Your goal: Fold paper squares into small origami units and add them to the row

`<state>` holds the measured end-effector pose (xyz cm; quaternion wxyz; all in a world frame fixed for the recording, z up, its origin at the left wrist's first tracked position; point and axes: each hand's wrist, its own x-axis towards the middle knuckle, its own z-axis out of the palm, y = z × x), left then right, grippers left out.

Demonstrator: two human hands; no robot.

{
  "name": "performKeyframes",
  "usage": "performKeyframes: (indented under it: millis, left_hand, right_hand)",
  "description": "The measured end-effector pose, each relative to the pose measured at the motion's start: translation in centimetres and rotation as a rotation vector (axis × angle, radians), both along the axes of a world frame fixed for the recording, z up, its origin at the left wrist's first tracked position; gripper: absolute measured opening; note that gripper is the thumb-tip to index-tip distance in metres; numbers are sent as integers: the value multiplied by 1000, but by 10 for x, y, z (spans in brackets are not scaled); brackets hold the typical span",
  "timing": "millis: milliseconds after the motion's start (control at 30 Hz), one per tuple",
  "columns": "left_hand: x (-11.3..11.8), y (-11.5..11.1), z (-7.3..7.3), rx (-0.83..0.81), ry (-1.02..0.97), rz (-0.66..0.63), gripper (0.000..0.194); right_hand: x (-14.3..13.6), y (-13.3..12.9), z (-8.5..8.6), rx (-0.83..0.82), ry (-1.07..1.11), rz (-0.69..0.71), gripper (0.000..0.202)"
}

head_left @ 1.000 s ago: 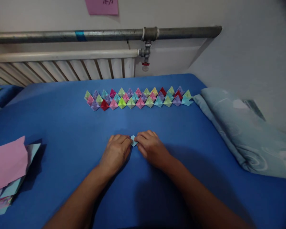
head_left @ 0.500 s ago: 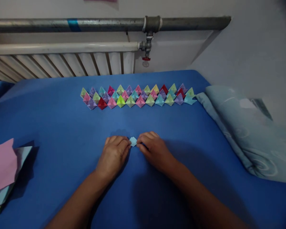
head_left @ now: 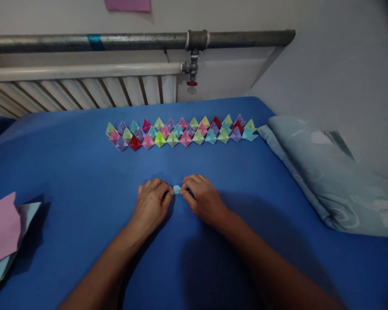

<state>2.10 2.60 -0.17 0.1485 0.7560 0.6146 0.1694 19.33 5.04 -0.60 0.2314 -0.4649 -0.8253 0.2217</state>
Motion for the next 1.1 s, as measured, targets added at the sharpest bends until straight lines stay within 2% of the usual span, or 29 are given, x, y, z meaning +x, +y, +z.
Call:
performKeyframes:
  millis: [133,400,700,933,1100]
  left_hand:
    - [2,2,-2,23,-35,32,20]
    - [0,8,-3,20,-118,62,19]
    - [4,10,1,-13,-102,105,20]
    - [6,8,-1,10,-53,114,21]
    - [7,8,-2,14,-35,118,20]
  right_hand:
    - [-3,1,-2,36,10,-34,14]
    - [-4,5,-2,6,13,-77,17]
    - [-4,7,2,-85,50,-94,21]
    - [-2,8,-2,-77,89,-89,21]
    - [0,8,-2,-111,102,-80,13]
